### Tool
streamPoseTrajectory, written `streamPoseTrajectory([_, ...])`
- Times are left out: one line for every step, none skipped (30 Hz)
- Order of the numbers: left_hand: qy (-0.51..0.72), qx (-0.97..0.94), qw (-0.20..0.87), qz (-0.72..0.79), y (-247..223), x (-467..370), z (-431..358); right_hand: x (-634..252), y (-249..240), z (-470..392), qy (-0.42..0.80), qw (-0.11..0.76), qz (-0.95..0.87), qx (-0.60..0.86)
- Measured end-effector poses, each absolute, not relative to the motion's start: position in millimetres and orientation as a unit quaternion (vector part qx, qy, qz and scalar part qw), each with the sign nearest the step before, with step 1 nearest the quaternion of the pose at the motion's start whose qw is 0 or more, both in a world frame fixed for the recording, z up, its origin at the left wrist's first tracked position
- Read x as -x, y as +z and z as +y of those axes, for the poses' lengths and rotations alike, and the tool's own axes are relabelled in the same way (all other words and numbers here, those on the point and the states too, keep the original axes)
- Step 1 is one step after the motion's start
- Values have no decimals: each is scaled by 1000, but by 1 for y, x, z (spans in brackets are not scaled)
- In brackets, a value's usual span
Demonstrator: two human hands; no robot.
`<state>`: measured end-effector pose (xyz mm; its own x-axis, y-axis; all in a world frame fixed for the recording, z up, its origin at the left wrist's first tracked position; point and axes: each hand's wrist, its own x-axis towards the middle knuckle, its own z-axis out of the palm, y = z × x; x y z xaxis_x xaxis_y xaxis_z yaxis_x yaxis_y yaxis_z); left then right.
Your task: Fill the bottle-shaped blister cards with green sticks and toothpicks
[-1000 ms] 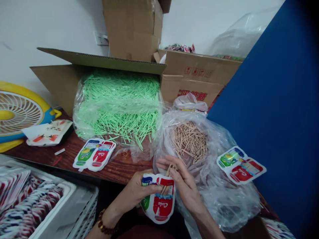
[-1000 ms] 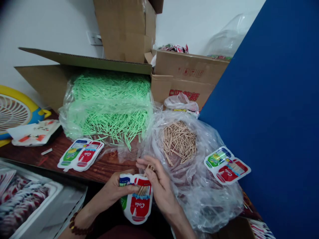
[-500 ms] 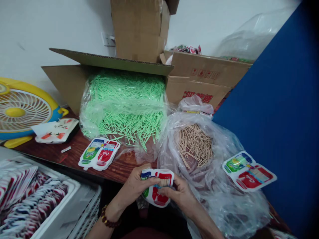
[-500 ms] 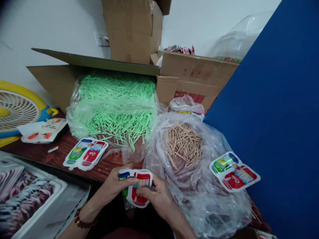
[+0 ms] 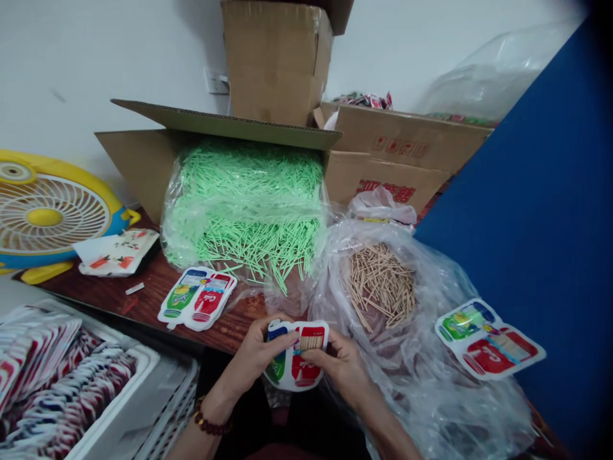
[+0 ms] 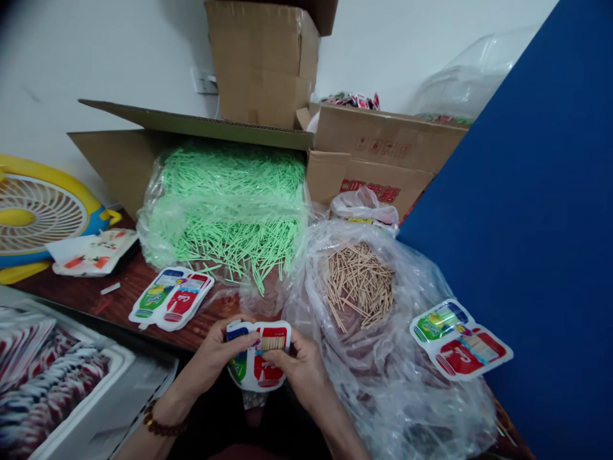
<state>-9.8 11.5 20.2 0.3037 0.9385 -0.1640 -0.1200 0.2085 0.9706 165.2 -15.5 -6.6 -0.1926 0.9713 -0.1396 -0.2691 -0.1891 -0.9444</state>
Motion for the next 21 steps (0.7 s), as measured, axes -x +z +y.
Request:
streamPoseTrajectory([413, -474, 647, 431, 20, 11, 12, -165, -5, -15, 660, 476, -421, 402])
streamPoseTrajectory([416, -472, 645, 433, 21, 12, 12, -164, -4, -14, 667, 475, -422, 389])
streamPoseTrajectory([418, -474, 644, 432, 21, 12, 12, -164, -2, -14, 667, 474, -426, 386])
streamPoseTrajectory([419, -477, 642, 430, 21, 13, 12, -164, 0, -13, 658, 473, -436, 392])
streamPoseTrajectory([417, -482, 641, 427, 22, 14, 13, -164, 2, -13, 642, 470, -450, 405])
streamPoseTrajectory([415, -486, 642, 424, 22, 15, 13, -163, 3, -12, 625, 464, -465, 421])
streamPoseTrajectory([411, -490, 642, 423, 22, 15, 13, -162, 4, -12, 611, 459, -477, 433])
streamPoseTrajectory([405, -494, 642, 424, 22, 16, 13, -160, 5, -12, 607, 457, -482, 438])
streamPoseTrajectory([400, -499, 639, 428, 21, 16, 14, -159, 4, -11, 611, 458, -476, 436])
streamPoseTrajectory([395, -504, 635, 433, 21, 17, 14, -158, 3, -11, 622, 463, -464, 428])
streamPoseTrajectory([392, -506, 630, 440, 20, 17, 14, -156, 1, -11, 635, 470, -448, 418])
streamPoseTrajectory([391, -508, 626, 445, 20, 16, 15, -156, 0, -11, 643, 476, -436, 412])
streamPoseTrajectory([389, -511, 624, 445, 19, 16, 15, -156, -2, -12, 642, 479, -434, 413])
streamPoseTrajectory([389, -515, 622, 442, 19, 15, 15, -157, -2, -12, 627, 480, -445, 423])
streamPoseTrajectory([389, -519, 622, 438, 18, 14, 15, -159, -2, -13, 598, 481, -466, 441])
streamPoseTrajectory([391, -522, 621, 434, 18, 12, 15, -161, -2, -13, 560, 480, -492, 462])
streamPoseTrajectory([393, -525, 619, 433, 17, 10, 15, -164, 0, -14, 524, 478, -515, 481])
streamPoseTrajectory([395, -527, 614, 436, 17, 8, 15, -167, 2, -15, 502, 476, -529, 491])
streamPoseTrajectory([396, -529, 609, 439, 17, 6, 15, -171, 3, -16, 499, 474, -534, 491])
streamPoseTrajectory([395, -533, 604, 442, 16, 3, 15, -175, 5, -17, 514, 473, -530, 481])
streamPoseTrajectory([393, -541, 597, 443, 16, 0, 15, -179, 6, -17, 536, 475, -518, 467])
